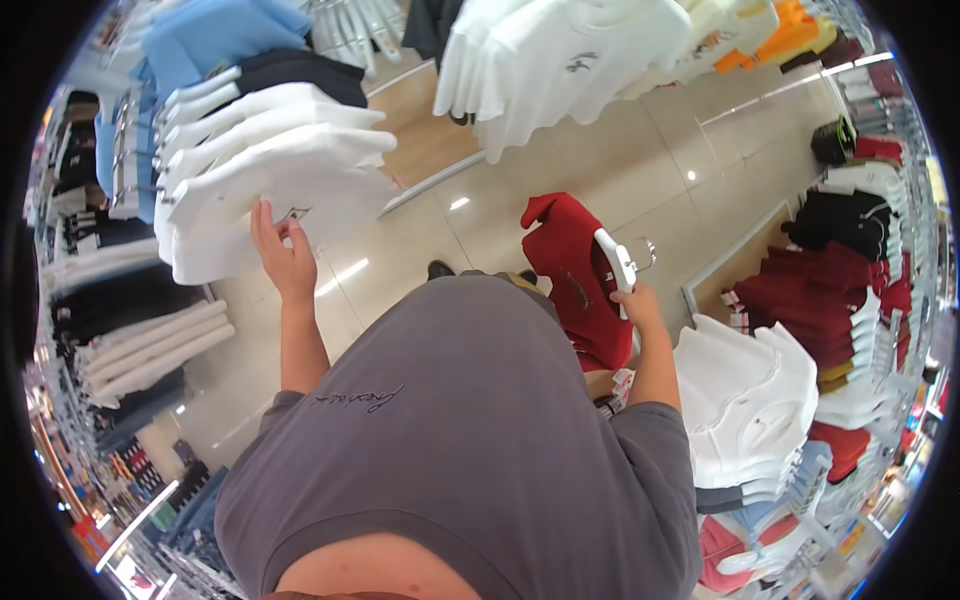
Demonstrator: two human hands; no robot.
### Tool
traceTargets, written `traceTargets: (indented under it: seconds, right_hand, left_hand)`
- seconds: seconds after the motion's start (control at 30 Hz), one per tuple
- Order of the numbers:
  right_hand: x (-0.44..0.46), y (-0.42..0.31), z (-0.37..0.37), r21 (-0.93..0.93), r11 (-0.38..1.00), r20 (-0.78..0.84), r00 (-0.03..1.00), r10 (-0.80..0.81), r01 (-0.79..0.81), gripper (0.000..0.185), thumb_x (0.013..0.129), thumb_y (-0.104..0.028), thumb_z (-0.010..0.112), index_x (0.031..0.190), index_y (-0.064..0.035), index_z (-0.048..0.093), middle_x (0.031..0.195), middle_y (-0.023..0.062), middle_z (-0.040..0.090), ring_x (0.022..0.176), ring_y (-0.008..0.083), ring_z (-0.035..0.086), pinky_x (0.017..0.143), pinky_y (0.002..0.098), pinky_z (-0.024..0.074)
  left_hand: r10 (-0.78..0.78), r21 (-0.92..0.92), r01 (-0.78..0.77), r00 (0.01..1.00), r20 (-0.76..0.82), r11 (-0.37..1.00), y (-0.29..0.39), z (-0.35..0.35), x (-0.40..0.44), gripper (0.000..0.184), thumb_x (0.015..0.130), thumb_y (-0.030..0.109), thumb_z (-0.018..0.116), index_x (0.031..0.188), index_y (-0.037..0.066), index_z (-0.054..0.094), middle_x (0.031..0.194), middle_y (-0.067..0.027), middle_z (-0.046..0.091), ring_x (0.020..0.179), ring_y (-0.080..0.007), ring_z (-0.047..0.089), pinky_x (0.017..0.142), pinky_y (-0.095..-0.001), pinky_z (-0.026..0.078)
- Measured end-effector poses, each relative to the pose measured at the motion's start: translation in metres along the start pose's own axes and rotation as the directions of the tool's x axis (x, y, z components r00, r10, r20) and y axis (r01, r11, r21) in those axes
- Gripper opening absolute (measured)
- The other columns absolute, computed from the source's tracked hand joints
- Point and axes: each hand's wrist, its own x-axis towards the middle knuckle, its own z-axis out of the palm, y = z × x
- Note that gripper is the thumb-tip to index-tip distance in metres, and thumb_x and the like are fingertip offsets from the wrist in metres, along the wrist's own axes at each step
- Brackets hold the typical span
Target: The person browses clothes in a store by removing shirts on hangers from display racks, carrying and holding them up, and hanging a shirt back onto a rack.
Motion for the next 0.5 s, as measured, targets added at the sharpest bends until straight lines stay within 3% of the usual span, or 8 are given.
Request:
traceTargets:
  seconds: [0.03,0.1,0.13,0.2,0.37,0.43,0.47,0.5]
  right_hand:
    - [-0.002,0.001,-0.007,0.052,0.999,-0.038,0.999,0.005,-0.003,0.039,0.068,-0.024,0.072,0.096,0.0020,0.068,0.083,0.0174,0.069,0.076,0.0271,0.066,0.071,0.0385,0.0498]
    - [-0.012,-0.004,-0.019,0.126,0.992,-0.073,0.997,0.010,-0.001,0.039,0.068,-0.024,0.072,0.095,0.0030,0.067,0.081,0.0168,0.068,0.074,0.0260,0.065,0.069,0.0378,0.0493]
    - [-0.017,-0.007,-0.025,0.178,0.984,-0.102,0.995,0.005,0.013,0.039,0.068,-0.025,0.072,0.093,0.0041,0.067,0.078,0.0162,0.067,0.071,0.0249,0.064,0.067,0.0372,0.0488]
    - [-0.022,-0.004,-0.038,0.222,0.975,-0.142,0.990,0.024,0.009,0.039,0.068,-0.026,0.072,0.091,0.0049,0.067,0.075,0.0141,0.066,0.067,0.0223,0.062,0.064,0.0363,0.0477]
    - [-0.049,-0.014,-0.072,0.355,0.935,-0.153,0.987,0.039,0.018,0.039,0.069,-0.026,0.072,0.092,0.0053,0.067,0.075,0.0117,0.065,0.067,0.0200,0.060,0.063,0.0349,0.0468]
    - [-0.057,-0.012,-0.082,0.410,0.912,-0.155,0.986,0.067,0.003,0.039,0.069,-0.026,0.072,0.092,0.0059,0.067,0.075,0.0110,0.065,0.066,0.0194,0.060,0.062,0.0344,0.0465]
    - [-0.058,-0.008,-0.085,0.459,0.888,-0.172,0.984,0.048,0.037,0.040,0.070,-0.026,0.071,0.093,0.0067,0.067,0.076,0.0108,0.065,0.068,0.0188,0.060,0.064,0.0338,0.0465]
    - [-0.059,-0.005,-0.089,0.505,0.860,-0.190,0.981,0.029,0.072,0.042,0.070,-0.026,0.071,0.094,0.0075,0.067,0.077,0.0107,0.065,0.070,0.0182,0.059,0.065,0.0332,0.0465]
  left_hand:
    - [0.020,-0.007,-0.020,1.000,0.012,1.000,0.005,0.009,-0.002,0.051,0.087,0.005,0.054,0.137,0.000,0.043,0.145,-0.0212,0.037,0.094,-0.0247,0.060,0.084,-0.0352,0.049]
    - [0.270,0.062,-0.276,0.959,0.089,0.959,0.014,0.028,-0.007,0.045,0.086,0.003,0.055,0.130,-0.003,0.049,0.140,-0.0214,0.043,0.090,-0.0231,0.061,0.082,-0.0336,0.050]
    - [0.290,0.048,-0.296,0.952,0.099,0.954,0.026,0.039,-0.009,0.045,0.086,0.003,0.055,0.130,-0.003,0.049,0.140,-0.0214,0.043,0.090,-0.0231,0.061,0.082,-0.0336,0.050]
    - [0.173,-0.188,-0.118,0.936,0.308,0.975,0.057,0.064,-0.016,0.043,0.086,0.004,0.055,0.129,-0.002,0.051,0.137,-0.0216,0.048,0.087,-0.0226,0.063,0.080,-0.0334,0.051]
    - [0.326,-0.271,-0.214,0.808,0.491,0.938,0.132,0.117,-0.034,0.043,0.087,0.009,0.058,0.128,0.001,0.052,0.137,-0.0180,0.050,0.087,-0.0245,0.064,0.081,-0.0364,0.051]
    - [0.322,-0.334,-0.110,0.651,0.687,0.936,0.164,0.130,-0.044,0.042,0.088,0.014,0.059,0.128,0.002,0.053,0.135,-0.0164,0.052,0.093,-0.0282,0.064,0.084,-0.0383,0.051]
    - [0.341,-0.345,-0.124,0.637,0.691,0.930,0.174,0.138,-0.049,0.042,0.088,0.014,0.059,0.128,0.002,0.053,0.135,-0.0164,0.052,0.093,-0.0282,0.064,0.084,-0.0383,0.051]
    - [0.395,-0.384,-0.140,0.544,0.741,0.913,0.181,0.147,-0.054,0.042,0.088,0.016,0.058,0.128,0.003,0.053,0.135,-0.0164,0.052,0.100,-0.0300,0.062,0.087,-0.0397,0.050]
